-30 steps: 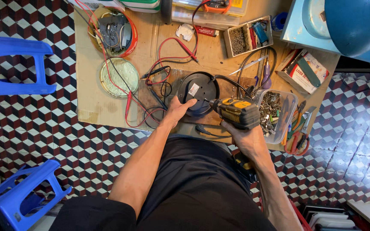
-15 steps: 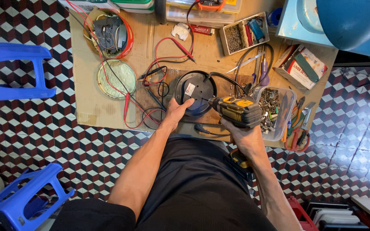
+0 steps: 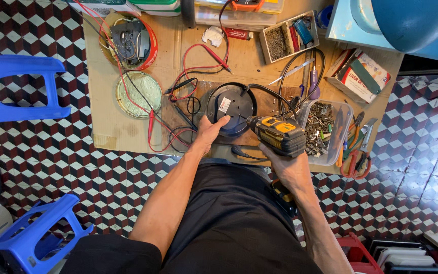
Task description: The person assembles a black circular appliance base, attaches a central component, and uses a cordless drill to secure a white rectangular module with screws. They then connect a power cord and handle a stainless steel kettle.
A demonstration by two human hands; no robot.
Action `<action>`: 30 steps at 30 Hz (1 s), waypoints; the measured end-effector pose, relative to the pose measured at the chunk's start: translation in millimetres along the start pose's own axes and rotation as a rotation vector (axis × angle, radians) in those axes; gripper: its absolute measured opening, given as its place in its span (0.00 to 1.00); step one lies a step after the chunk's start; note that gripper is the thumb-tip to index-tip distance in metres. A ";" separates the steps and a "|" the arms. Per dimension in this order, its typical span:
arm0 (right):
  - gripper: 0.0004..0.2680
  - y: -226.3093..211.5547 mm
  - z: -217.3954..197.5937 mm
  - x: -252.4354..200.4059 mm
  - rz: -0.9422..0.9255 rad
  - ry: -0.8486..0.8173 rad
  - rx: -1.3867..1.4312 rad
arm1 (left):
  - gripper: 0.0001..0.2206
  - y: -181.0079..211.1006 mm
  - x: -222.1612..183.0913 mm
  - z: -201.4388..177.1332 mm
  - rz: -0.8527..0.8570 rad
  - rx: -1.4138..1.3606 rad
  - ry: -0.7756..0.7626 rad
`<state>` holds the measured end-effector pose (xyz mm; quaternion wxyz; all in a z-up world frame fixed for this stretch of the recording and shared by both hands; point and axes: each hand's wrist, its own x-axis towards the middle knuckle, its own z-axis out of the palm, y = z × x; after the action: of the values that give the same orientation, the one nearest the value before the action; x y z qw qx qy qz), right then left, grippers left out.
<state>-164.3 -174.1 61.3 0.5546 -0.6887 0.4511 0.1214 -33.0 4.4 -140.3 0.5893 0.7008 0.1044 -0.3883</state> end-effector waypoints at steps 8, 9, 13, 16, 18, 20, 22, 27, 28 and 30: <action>0.15 -4.2 -2.6 -2.4 0.003 -0.011 -0.032 | 0.27 0.0 1.8 -0.1 -0.058 0.016 -0.003; 0.15 -4.2 -2.6 -3.7 0.007 -0.006 -0.035 | 0.26 -0.3 -0.1 -0.1 -0.051 0.007 -0.012; 0.14 -4.5 -1.9 -4.1 -0.023 0.012 0.005 | 0.25 3.1 1.3 -0.7 -0.049 0.048 0.013; 0.15 -5.8 -2.6 -6.0 -0.034 0.020 -0.016 | 0.24 3.8 0.8 0.0 -0.037 0.015 -0.019; 0.14 -7.1 -3.5 -7.1 -0.032 0.031 -0.045 | 0.24 3.4 0.9 0.6 -0.034 0.018 -0.016; 0.14 -8.3 -4.3 -8.3 -0.021 0.044 -0.071 | 0.25 3.1 1.4 -0.5 -0.031 0.013 -0.014; 0.14 -9.1 -6.2 -10.7 0.000 0.061 -0.098 | 0.25 2.6 1.5 -1.1 -0.028 -0.002 -0.015; 0.14 -11.0 -10.5 -13.6 -0.019 -0.007 -0.021 | 0.25 3.8 1.9 -0.5 -0.040 -0.007 -0.014; 0.14 -11.8 -9.6 -12.4 -0.034 -0.038 0.005 | 0.25 4.2 2.1 -1.1 -0.054 -0.001 -0.005; 0.14 -13.9 -5.3 -8.6 0.012 -0.056 -0.069 | 0.25 4.5 2.3 -1.7 -0.042 -0.012 -0.023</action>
<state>-160.4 -174.8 78.0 0.5422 -0.7009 0.4352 0.1594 -28.0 4.0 -138.5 0.5863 0.6904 0.1145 -0.4081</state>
